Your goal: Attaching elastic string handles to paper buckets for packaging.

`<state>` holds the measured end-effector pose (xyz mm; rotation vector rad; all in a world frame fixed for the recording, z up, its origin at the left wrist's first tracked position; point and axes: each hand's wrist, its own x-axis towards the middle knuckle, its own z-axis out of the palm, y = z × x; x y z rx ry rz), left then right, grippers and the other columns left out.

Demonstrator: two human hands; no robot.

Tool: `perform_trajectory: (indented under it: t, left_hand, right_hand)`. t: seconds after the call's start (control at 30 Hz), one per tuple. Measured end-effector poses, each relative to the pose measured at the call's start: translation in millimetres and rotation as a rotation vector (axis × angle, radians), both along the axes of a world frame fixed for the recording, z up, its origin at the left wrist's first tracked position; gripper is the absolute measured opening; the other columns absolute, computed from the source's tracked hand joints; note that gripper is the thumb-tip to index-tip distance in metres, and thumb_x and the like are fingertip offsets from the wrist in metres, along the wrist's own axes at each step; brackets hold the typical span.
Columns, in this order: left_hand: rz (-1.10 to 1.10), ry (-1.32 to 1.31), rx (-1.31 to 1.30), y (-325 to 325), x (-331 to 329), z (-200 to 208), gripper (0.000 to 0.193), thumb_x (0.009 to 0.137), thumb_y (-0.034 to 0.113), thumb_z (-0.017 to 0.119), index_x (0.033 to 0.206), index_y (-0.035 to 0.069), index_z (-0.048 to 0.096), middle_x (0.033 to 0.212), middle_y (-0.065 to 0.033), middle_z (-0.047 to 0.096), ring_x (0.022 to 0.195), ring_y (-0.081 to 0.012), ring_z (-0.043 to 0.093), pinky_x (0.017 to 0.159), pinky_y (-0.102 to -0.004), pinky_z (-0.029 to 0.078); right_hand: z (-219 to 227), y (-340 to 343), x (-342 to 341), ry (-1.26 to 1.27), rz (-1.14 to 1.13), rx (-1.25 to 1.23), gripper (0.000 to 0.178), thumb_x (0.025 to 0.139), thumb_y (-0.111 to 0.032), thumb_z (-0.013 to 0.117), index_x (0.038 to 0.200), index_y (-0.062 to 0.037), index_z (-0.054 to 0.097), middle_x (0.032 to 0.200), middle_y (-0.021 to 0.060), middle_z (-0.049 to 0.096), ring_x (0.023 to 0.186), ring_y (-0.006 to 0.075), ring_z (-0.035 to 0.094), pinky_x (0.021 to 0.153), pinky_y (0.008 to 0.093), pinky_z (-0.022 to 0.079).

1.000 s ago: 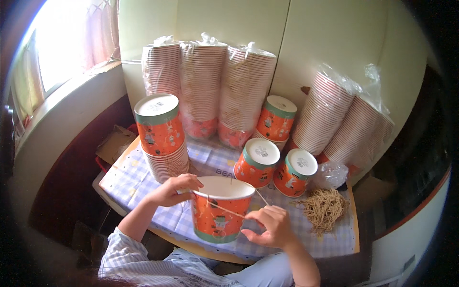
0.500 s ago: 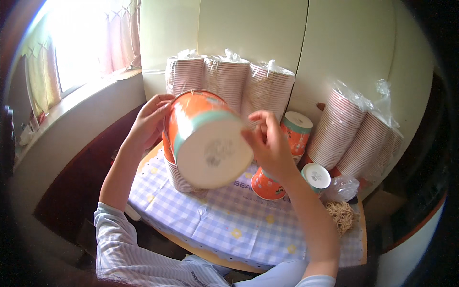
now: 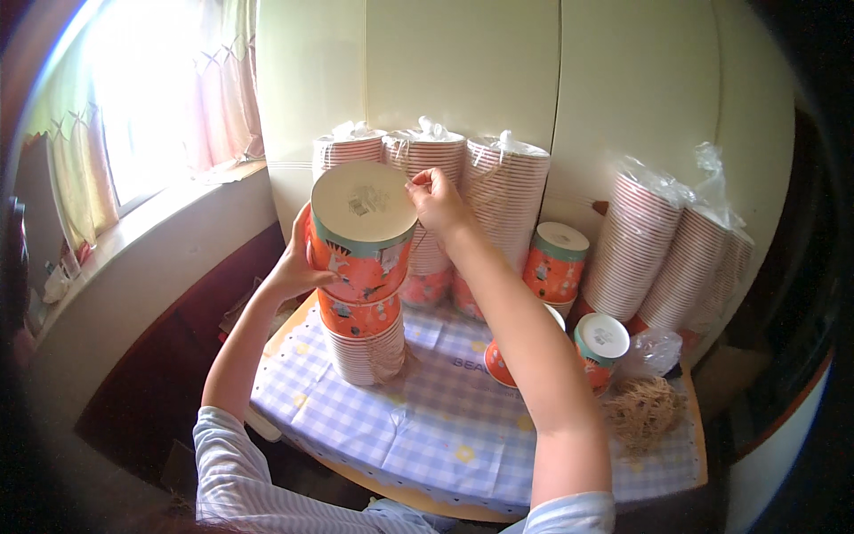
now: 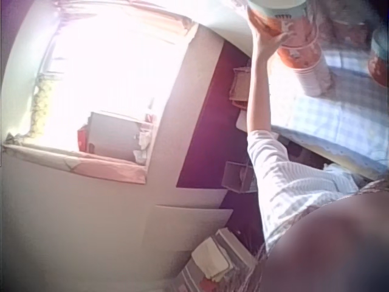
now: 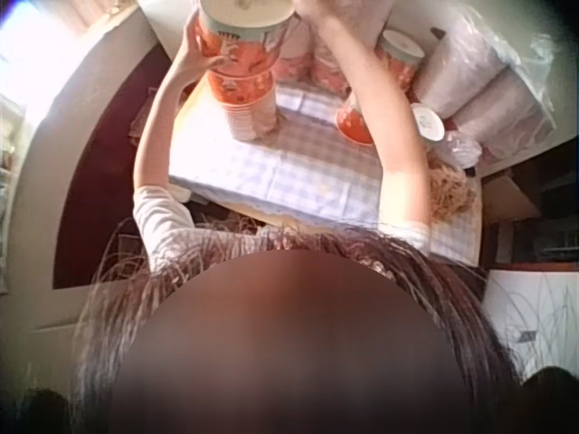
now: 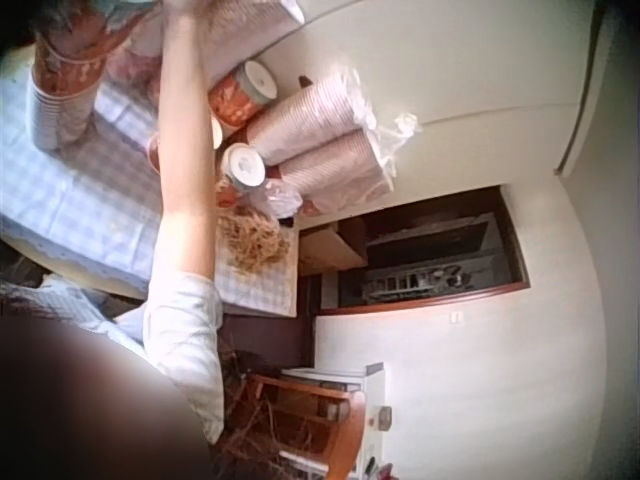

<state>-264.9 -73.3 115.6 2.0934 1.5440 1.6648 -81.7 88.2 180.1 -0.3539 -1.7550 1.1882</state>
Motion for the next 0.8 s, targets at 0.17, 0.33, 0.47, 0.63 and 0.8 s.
perform_trajectory:
  t: [0.17,0.33,0.47,0.63,0.8]
  left_hand:
    - [0.141,-0.035,0.07,10.0,-11.6,-33.6,0.112,0.056,0.025,0.081,0.135,0.004,0.005,0.133,-0.02,0.023,0.125,-0.0279,0.026,0.103,-0.0383,0.026]
    - [0.052,-0.282,0.071,18.1,-10.9,-61.0,0.11,0.058,0.029,0.081,0.135,0.003,0.006,0.132,-0.0193,0.024,0.125,-0.0282,0.026,0.103,-0.0378,0.026]
    - [0.168,-0.227,0.018,21.0,-15.4,-77.2,0.11,0.058,0.033,0.08,0.135,0.003,0.007,0.132,-0.0201,0.025,0.124,-0.028,0.028,0.102,-0.0377,0.027]
    - [0.146,-0.084,-0.02,19.5,-27.6,-94.6,0.099,0.068,0.015,0.075,0.136,0.01,0.002,0.13,-0.0148,0.03,0.118,-0.0226,0.037,0.093,-0.0364,0.041]
    - [0.059,-0.211,-0.062,19.3,-27.5,-103.1,0.1,0.069,0.018,0.075,0.136,0.01,0.001,0.13,-0.0148,0.03,0.111,-0.0214,0.044,0.089,-0.0363,0.044]
  right_hand:
    - [-12.0,-8.8,-13.3,-0.012,0.196,-0.121,0.014,0.088,-0.02,0.048,0.094,-0.0075,0.05,0.079,0.0001,0.053,0.071,0.007,0.048,0.064,0.0198,0.039]
    - [-41.7,-17.3,-10.2,-0.111,0.163,0.069,0.036,0.075,-0.008,0.049,0.11,0.0001,0.045,0.094,0.0064,0.051,0.082,0.0117,0.048,0.073,0.0255,0.042]
    - [-73.2,-15.2,-4.9,-0.232,0.105,0.3,0.062,0.069,-0.016,0.061,0.122,0.0014,0.036,0.115,0.0161,0.043,0.107,0.0234,0.045,0.087,0.0314,0.041]
    - [-99.6,-21.4,-6.7,-0.392,-0.014,0.443,0.087,0.067,-0.033,0.073,0.132,-0.0011,0.024,0.127,0.0161,0.032,0.12,0.0272,0.032,0.099,0.0352,0.03]
    - [-110.4,-25.9,-10.3,-0.35,-0.018,0.427,0.093,0.064,-0.033,0.075,0.133,-0.0014,0.021,0.128,0.0166,0.029,0.122,0.0286,0.027,0.101,0.0365,0.026]
